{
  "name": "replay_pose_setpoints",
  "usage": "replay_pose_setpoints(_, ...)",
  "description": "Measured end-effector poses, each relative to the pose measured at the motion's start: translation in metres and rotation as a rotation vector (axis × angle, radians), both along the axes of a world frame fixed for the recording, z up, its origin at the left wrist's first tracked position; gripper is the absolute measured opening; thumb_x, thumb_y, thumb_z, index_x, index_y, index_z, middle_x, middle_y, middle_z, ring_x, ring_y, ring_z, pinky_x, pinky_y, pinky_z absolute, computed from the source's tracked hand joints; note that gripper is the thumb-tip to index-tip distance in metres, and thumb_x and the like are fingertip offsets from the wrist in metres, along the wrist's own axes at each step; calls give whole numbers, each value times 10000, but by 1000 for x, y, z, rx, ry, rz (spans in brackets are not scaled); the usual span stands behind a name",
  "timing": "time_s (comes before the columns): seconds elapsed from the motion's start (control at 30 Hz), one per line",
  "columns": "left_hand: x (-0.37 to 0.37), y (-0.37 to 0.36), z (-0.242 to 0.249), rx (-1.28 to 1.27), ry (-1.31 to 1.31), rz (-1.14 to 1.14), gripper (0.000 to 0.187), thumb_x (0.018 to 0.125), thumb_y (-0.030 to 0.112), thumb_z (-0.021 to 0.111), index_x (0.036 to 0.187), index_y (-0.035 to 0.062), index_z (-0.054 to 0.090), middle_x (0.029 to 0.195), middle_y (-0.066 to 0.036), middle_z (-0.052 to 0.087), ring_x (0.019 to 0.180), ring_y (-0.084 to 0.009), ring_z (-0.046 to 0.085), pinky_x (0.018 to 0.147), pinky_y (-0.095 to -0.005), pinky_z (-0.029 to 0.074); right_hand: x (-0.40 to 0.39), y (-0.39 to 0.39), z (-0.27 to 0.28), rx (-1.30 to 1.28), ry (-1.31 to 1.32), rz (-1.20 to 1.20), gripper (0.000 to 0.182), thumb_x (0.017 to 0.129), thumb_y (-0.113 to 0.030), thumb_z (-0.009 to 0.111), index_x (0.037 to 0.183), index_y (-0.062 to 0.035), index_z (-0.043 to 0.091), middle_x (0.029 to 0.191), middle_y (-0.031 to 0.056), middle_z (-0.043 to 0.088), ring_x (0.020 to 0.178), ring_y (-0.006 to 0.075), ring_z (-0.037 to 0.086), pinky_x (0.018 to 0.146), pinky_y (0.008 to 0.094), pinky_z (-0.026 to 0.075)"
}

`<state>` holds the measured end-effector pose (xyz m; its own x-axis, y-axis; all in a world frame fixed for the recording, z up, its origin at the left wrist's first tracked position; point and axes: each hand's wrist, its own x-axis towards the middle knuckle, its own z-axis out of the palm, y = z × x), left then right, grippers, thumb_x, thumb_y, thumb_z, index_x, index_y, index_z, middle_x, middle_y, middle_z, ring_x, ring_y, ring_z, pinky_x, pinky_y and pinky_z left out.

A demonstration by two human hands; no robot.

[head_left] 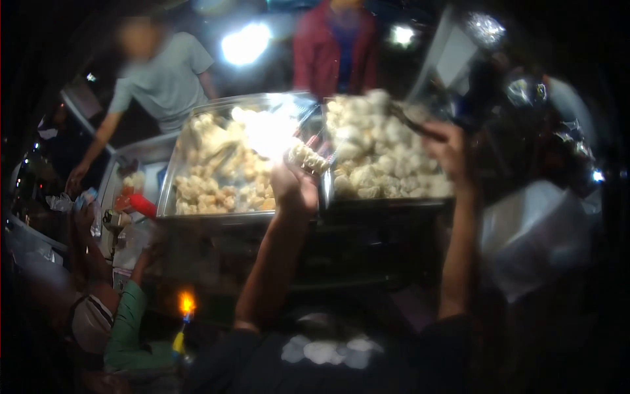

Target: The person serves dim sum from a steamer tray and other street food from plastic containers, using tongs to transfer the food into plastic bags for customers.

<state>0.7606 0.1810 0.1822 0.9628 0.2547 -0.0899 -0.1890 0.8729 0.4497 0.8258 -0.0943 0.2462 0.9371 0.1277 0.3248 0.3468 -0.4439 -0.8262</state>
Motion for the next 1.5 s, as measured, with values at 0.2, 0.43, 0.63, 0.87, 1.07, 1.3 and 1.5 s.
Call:
replay_pose_setpoints(0.2,6,-13,-2,61,-121,-215,566,1024,334,317,1487,17,244,1429,-304,401,1269,-477,483,1080,-638,382,-29,58,-15,-536,-859,89,278,780,-152,746,1050,-94,717,949,150,707,861,310,689,828,425,533)
replay_pose_setpoints(0.43,7,10,-9,-16,-190,-197,503,1022,330,303,1406,7,350,1344,-244,490,1204,-415,527,1052,-555,413,-10,28,24,-327,-509,123,355,864,-103,692,1211,-32,661,853,127,709,763,205,706,682,313,557)
replay_pose_setpoints(0.63,-8,34,-7,-1,11,-4,437,1022,328,367,1345,43,431,1139,-95,580,1037,-247,589,927,-384,482,34,38,-35,-889,-206,-196,157,879,-81,654,1022,-49,712,916,118,697,857,220,685,803,385,539)
replay_pose_setpoints(0.87,-16,48,-9,40,90,22,520,1014,342,390,1452,63,366,1095,-79,548,939,-197,574,832,-342,506,81,48,-93,-1217,-489,-165,175,916,-54,536,868,-55,704,963,149,673,853,244,657,819,433,503)
replay_pose_setpoints(1.07,-24,45,1,128,41,37,521,1015,361,366,1438,57,400,1184,-116,521,1046,-235,548,978,-438,457,73,37,-62,-1044,-61,-154,194,884,-92,584,976,-116,754,935,134,723,953,293,676,853,462,492)
replay_pose_setpoints(1.3,-10,45,-18,56,50,30,574,1022,365,391,1483,28,334,1231,-123,503,1076,-221,533,979,-391,450,52,32,-60,-1089,-204,-169,155,854,-98,609,947,-53,724,989,149,695,973,307,670,872,477,488)
replay_pose_setpoints(1.5,-11,38,-19,71,75,-6,602,1021,362,413,1495,9,299,1121,-126,536,863,-201,573,778,-329,503,87,43,-80,-1371,-296,-65,165,922,-85,535,917,-40,695,932,154,674,863,251,629,831,461,489)
